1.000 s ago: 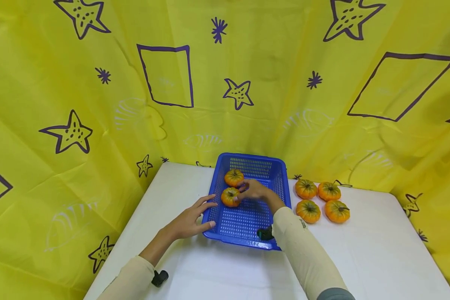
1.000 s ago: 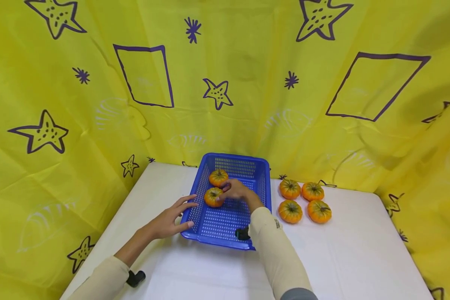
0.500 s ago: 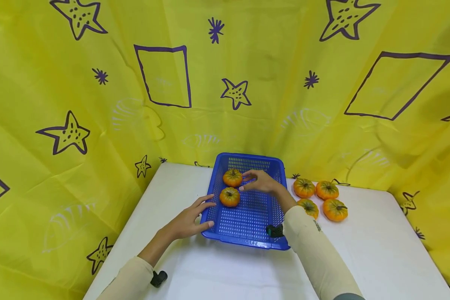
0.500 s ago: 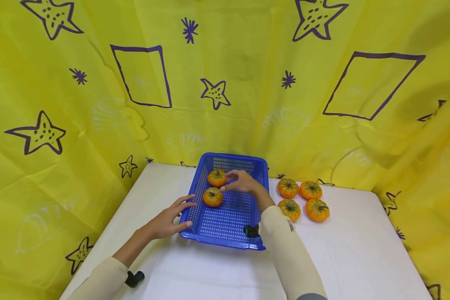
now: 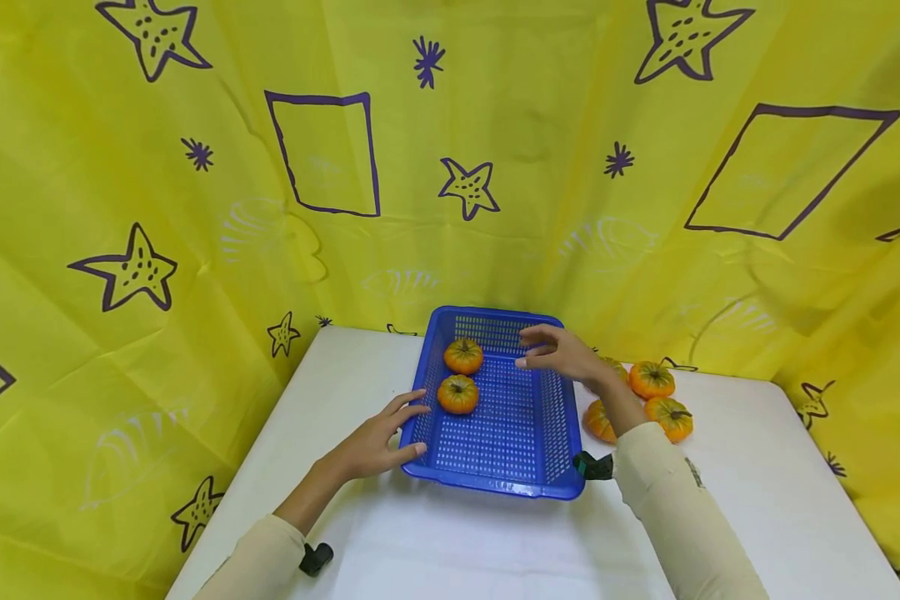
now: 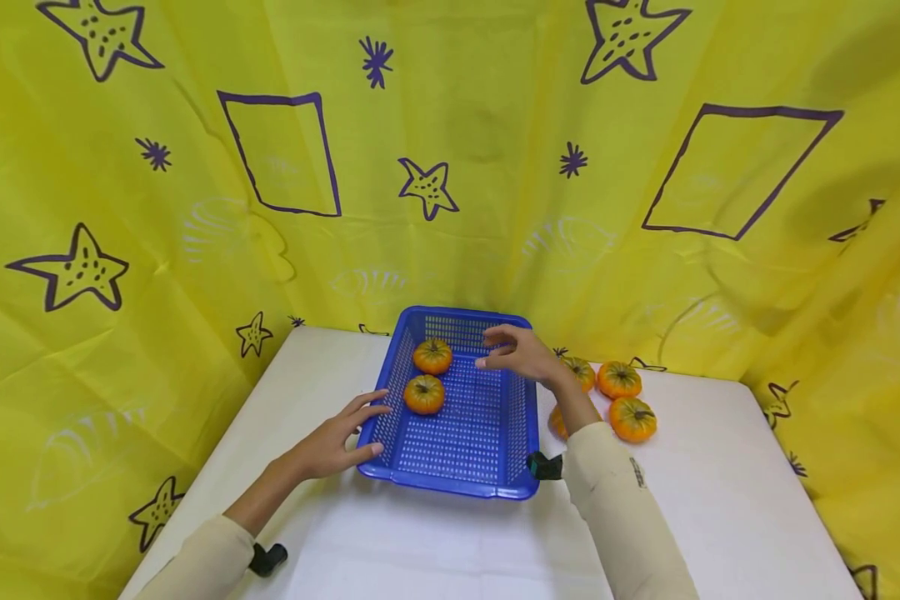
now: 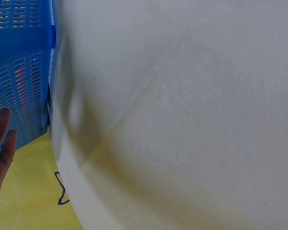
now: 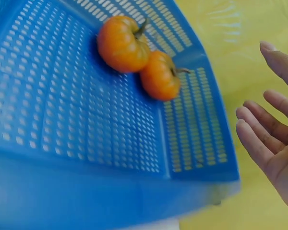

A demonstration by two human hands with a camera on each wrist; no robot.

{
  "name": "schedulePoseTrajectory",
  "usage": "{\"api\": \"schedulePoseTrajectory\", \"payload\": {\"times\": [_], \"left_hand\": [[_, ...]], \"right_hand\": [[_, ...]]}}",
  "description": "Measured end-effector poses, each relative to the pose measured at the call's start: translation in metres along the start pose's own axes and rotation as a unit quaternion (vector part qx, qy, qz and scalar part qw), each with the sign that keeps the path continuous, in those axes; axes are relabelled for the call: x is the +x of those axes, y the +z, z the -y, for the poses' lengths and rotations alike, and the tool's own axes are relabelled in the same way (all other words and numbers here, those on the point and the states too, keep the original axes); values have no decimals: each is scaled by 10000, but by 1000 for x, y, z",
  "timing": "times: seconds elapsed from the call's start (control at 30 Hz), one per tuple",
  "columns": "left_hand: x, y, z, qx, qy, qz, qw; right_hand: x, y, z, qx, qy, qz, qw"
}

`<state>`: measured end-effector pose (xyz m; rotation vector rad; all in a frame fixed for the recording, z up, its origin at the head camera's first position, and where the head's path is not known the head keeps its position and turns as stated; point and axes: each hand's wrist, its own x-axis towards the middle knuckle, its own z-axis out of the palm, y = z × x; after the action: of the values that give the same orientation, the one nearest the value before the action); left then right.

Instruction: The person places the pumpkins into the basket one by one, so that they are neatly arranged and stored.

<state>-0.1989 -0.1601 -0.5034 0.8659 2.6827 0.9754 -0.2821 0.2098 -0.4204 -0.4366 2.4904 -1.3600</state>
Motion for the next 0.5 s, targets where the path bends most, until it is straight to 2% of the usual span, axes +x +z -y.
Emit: {"api": "schedulePoseTrajectory", "payload": {"times": [0.23,0.5], "left_hand": [[-1,-1,0,14,-22,3,10000],[0,0,1,-23,38,-8,10000]], "right_hand": [[-28,-24,-4,-32,-175,-186,9997],[-56,-40,-26,-124,49,-515,9986]]}}
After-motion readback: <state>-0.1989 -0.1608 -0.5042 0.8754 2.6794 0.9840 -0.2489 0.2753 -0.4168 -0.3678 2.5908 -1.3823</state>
